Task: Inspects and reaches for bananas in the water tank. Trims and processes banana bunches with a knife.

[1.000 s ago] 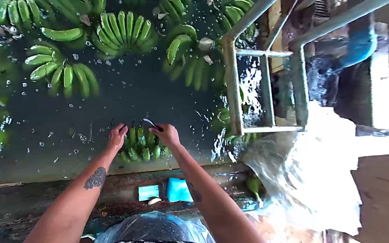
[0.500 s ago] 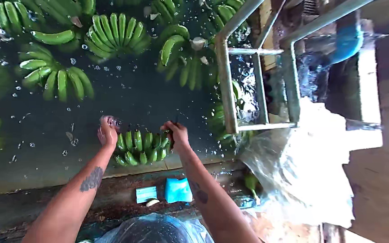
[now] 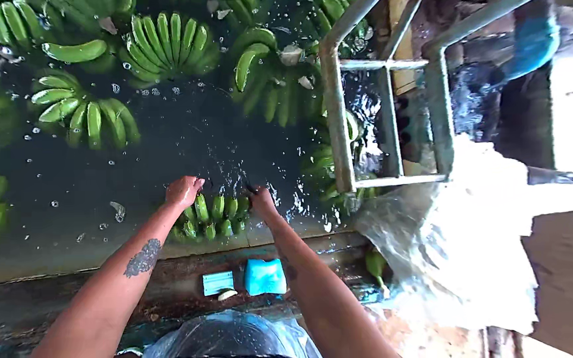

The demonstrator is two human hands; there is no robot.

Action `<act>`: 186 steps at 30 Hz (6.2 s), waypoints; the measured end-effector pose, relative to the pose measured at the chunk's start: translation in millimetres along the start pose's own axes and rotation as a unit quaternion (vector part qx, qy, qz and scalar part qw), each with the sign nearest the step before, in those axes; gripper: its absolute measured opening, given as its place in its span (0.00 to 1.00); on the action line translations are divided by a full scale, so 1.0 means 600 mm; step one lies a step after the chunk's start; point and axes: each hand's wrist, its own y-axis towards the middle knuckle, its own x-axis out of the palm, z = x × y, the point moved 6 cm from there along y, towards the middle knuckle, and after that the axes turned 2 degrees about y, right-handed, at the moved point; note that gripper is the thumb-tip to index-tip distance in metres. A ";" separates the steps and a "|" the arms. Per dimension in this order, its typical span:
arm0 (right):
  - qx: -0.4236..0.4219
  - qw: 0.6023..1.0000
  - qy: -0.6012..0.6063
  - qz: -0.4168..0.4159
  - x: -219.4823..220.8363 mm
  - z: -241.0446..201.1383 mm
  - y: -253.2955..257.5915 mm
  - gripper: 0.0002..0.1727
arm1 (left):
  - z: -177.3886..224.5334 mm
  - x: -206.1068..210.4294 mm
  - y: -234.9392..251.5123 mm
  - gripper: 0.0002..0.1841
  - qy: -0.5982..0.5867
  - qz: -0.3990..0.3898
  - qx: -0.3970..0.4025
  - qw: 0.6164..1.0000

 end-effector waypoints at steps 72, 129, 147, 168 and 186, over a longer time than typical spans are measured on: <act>-0.047 0.964 0.148 0.218 -0.032 0.021 -0.048 0.16 | -0.150 0.066 -0.141 0.18 -0.410 0.366 -0.076 0.832; -0.184 0.928 -0.323 0.024 -0.119 -0.319 -0.202 0.18 | 0.027 -0.067 -0.153 0.25 -0.203 0.394 0.148 0.884; -0.048 0.884 0.453 -0.106 0.205 -0.089 -0.128 0.15 | 0.044 -0.063 -0.242 0.14 -0.186 0.412 0.129 0.882; -0.217 0.968 -0.122 0.042 0.025 -0.125 -0.177 0.22 | -0.056 0.037 -0.182 0.20 -0.558 0.325 -0.123 0.754; -0.329 0.844 -0.424 0.020 0.046 -0.191 -0.177 0.23 | -0.022 0.046 -0.161 0.21 -0.506 0.301 -0.151 0.794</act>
